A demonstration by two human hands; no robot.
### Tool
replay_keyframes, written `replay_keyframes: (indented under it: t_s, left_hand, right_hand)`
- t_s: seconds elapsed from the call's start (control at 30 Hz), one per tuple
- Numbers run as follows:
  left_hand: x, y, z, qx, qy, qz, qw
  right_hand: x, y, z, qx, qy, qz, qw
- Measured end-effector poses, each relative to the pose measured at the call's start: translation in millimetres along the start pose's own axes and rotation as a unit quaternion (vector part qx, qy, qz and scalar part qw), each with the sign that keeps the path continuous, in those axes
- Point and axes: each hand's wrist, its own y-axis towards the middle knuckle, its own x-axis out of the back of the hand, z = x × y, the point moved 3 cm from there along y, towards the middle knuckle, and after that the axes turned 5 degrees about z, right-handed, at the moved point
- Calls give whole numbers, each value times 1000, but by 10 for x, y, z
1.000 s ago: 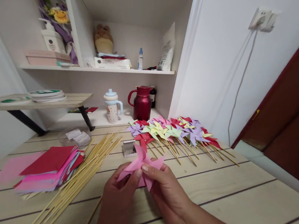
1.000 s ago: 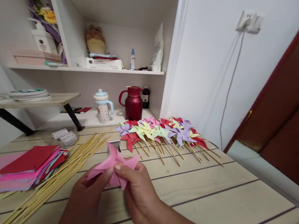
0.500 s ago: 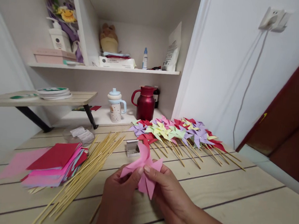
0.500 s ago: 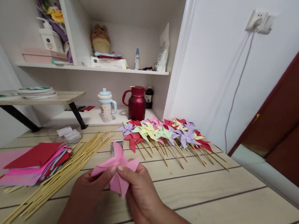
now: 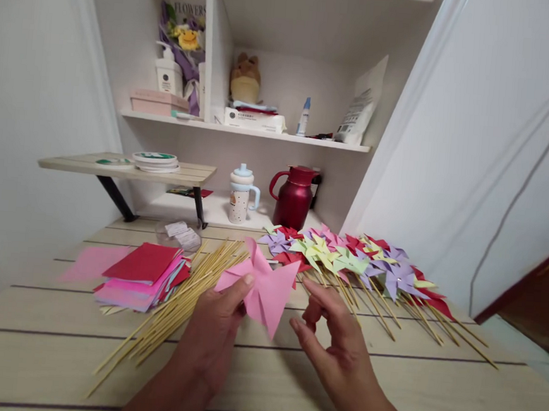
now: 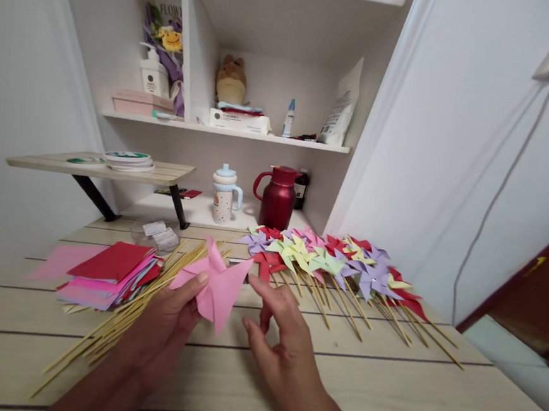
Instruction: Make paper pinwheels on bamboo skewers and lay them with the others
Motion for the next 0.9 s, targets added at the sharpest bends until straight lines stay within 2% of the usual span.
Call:
replay_keyframes:
  t_s: [0.13, 0.27, 0.67, 0.8, 0.9]
  left_hand:
    - [-19, -16, 94, 16, 20, 41, 999]
    - [-38, -38, 135, 32, 28, 50, 998]
    - [-79, -90, 161, 4, 64, 60, 996]
    - [-112, -109, 146, -7, 109, 61, 992]
    - [-120, -133, 120, -9, 129, 42, 991]
  right_hand:
    - [28, 10, 92, 37, -41, -2, 998]
    - [84, 19, 130, 43, -45, -19, 998]
    - [59, 3, 85, -28, 2, -20, 999]
    - [58, 42, 85, -77, 22, -31, 996]
    - [45, 64, 83, -125, 37, -47, 990]
